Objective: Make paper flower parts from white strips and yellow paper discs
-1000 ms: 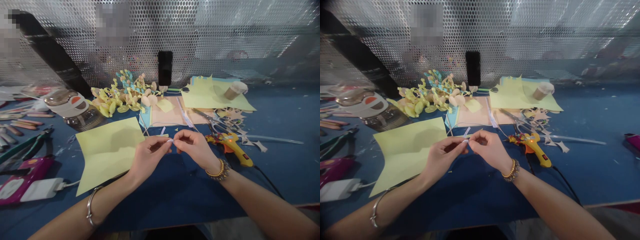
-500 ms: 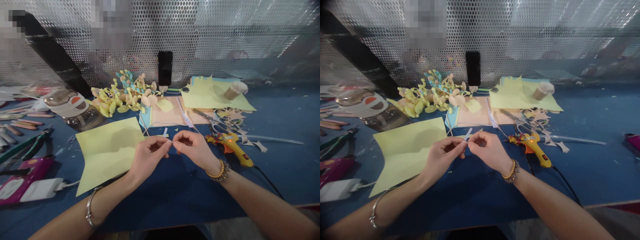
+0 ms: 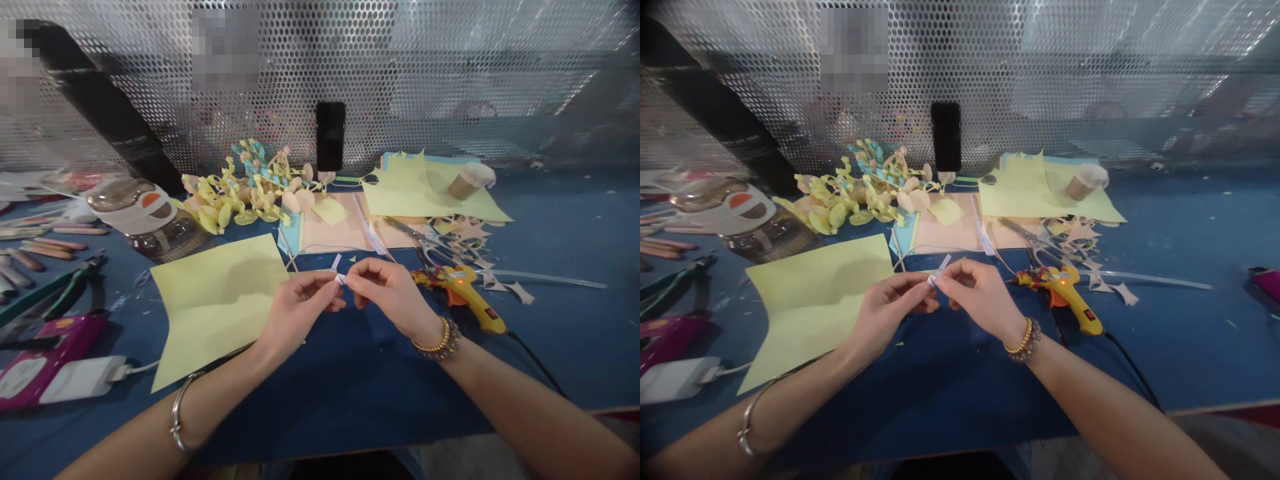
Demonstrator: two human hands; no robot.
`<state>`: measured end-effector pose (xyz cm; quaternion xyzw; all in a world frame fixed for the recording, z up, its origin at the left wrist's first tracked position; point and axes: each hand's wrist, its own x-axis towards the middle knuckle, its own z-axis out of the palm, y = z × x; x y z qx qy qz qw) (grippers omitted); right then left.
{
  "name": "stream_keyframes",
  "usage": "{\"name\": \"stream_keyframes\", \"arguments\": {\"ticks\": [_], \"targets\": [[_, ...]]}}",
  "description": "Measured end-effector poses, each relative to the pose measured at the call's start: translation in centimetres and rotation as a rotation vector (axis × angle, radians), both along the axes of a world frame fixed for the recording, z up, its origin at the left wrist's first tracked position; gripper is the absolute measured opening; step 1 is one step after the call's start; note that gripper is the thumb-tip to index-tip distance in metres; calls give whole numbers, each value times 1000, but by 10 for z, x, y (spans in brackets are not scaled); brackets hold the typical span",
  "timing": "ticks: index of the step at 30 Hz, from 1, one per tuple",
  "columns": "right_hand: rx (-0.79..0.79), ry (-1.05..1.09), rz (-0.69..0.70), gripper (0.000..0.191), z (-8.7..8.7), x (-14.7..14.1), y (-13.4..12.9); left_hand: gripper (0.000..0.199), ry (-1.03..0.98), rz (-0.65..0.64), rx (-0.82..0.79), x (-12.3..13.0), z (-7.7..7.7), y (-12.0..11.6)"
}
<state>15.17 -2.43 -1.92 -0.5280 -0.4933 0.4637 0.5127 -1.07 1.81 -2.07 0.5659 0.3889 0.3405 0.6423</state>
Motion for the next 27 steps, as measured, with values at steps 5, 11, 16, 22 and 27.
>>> {"name": "stream_keyframes", "arguments": {"ticks": [5,11,16,22,27], "targets": [[-40,51,10,17,-2,0,1,16,87,20,106,-2,0,1],[-36,49,28,18,-1,0,1,14,96,54,104,-2,1,0],[-22,16,34,17,0,-1,0,16,122,18,105,-2,3,1],[-6,-15,46,17,2,-1,-1,18,133,5,126,-3,1,-1],[-9,-7,41,20,-1,-1,-1,21,127,23,131,-3,0,-1]]}}
